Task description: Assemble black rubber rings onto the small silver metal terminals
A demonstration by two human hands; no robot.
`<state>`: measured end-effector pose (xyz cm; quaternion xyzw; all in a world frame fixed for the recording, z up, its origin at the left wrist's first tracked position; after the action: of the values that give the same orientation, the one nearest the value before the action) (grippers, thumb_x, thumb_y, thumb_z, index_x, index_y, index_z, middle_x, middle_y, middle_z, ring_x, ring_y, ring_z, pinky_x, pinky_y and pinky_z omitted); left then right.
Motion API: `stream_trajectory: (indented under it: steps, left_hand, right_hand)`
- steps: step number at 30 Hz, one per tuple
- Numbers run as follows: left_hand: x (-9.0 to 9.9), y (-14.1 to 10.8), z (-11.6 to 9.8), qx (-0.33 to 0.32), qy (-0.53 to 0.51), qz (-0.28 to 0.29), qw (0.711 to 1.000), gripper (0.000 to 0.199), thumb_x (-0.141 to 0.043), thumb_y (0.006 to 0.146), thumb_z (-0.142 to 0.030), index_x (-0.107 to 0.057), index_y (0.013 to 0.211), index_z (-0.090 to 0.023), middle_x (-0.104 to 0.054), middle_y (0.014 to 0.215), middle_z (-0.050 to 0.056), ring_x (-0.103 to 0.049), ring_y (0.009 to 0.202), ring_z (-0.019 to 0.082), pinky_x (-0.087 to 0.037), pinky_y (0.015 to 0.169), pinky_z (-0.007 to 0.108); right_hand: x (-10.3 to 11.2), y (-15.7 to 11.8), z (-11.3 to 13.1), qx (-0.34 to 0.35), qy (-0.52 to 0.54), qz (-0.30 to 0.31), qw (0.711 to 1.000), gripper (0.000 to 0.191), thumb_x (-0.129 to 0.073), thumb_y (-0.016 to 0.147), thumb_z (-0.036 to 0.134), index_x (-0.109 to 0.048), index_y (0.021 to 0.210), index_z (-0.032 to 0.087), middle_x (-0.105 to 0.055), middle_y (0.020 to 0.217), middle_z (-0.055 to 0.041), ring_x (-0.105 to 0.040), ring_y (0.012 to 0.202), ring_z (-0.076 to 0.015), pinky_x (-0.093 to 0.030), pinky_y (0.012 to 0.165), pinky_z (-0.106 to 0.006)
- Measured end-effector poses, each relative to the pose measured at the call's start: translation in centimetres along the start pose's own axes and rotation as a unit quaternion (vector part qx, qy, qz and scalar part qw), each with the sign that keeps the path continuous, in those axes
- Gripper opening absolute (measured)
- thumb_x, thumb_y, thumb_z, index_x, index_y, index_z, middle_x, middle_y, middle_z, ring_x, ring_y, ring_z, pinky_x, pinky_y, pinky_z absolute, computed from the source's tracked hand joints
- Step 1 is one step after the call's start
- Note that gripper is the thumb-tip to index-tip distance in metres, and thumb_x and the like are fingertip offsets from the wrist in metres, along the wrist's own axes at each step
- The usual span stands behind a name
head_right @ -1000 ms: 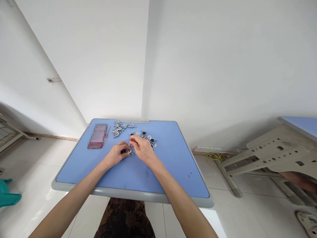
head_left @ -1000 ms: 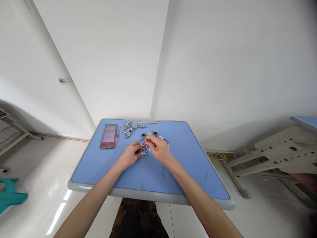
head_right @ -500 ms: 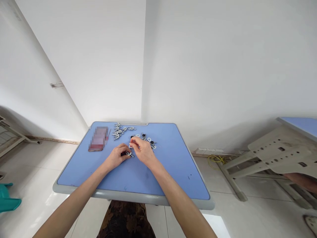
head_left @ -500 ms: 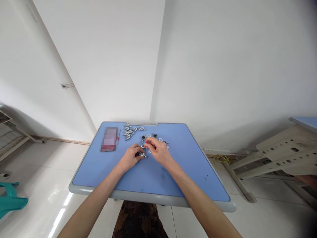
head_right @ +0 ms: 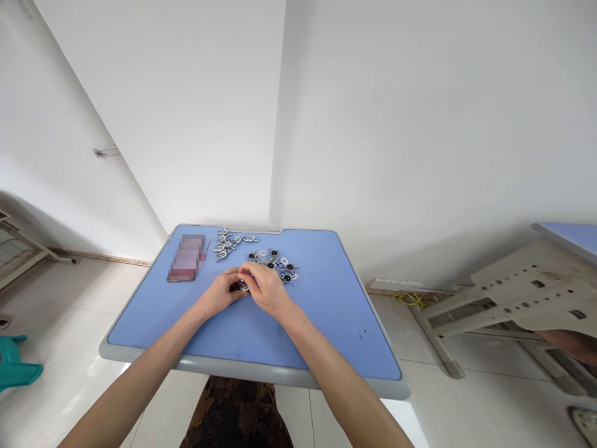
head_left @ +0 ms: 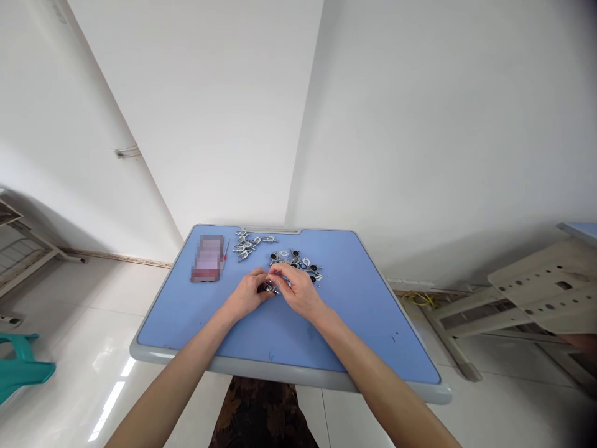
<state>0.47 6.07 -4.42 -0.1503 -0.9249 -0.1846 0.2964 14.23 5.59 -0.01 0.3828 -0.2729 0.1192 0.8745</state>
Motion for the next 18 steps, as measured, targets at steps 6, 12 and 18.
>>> stream_trajectory:
  steps: [6, 12, 18]
  left_hand:
    - [0.03, -0.01, 0.17, -0.003, 0.008, -0.007, 1.000, 0.012, -0.064, 0.074, -0.014, -0.064, 0.085, -0.016, -0.054, 0.084, 0.001, -0.055, 0.074, 0.013, -0.045, 0.068, 0.025]
    - [0.07, -0.09, -0.15, -0.001, -0.006, -0.002, 1.000, 0.008, -0.062, 0.076, -0.015, -0.064, 0.083, -0.015, -0.055, 0.088, 0.002, -0.054, 0.072, 0.012, -0.044, 0.065, 0.023]
    - [-0.04, -0.22, -0.32, -0.002, -0.019, -0.015, 1.000, 0.004, -0.060, 0.077, -0.013, -0.063, 0.079, -0.015, -0.055, 0.087, 0.002, -0.052, 0.069, 0.011, -0.043, 0.063, 0.023]
  right_hand:
    - [0.09, 0.05, -0.11, 0.000, 0.002, 0.005, 1.000, 0.014, -0.042, 0.092, 0.024, -0.055, 0.088, 0.021, -0.061, 0.075, -0.0027, -0.057, 0.067, -0.0147, -0.046, 0.063, -0.026]
    - [-0.17, 0.25, 0.24, 0.004, -0.018, 0.013, 1.000, 0.014, -0.042, 0.092, 0.023, -0.054, 0.085, 0.021, -0.060, 0.072, -0.0022, -0.056, 0.066, -0.0150, -0.045, 0.064, -0.027]
    - [-0.64, 0.48, 0.45, 0.005, -0.031, -0.009, 0.999, 0.013, -0.046, 0.090, 0.023, -0.053, 0.079, 0.020, -0.060, 0.070, -0.0022, -0.056, 0.065, -0.0153, -0.044, 0.063, -0.027]
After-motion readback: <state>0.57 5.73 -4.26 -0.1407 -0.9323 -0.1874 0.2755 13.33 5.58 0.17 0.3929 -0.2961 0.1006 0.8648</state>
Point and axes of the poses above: each hand's wrist, its own y-axis towards the middle knuckle, its own x-axis out of the back of the hand, z = x × y, the point moved 3 cm from there along y, towards the middle knuckle
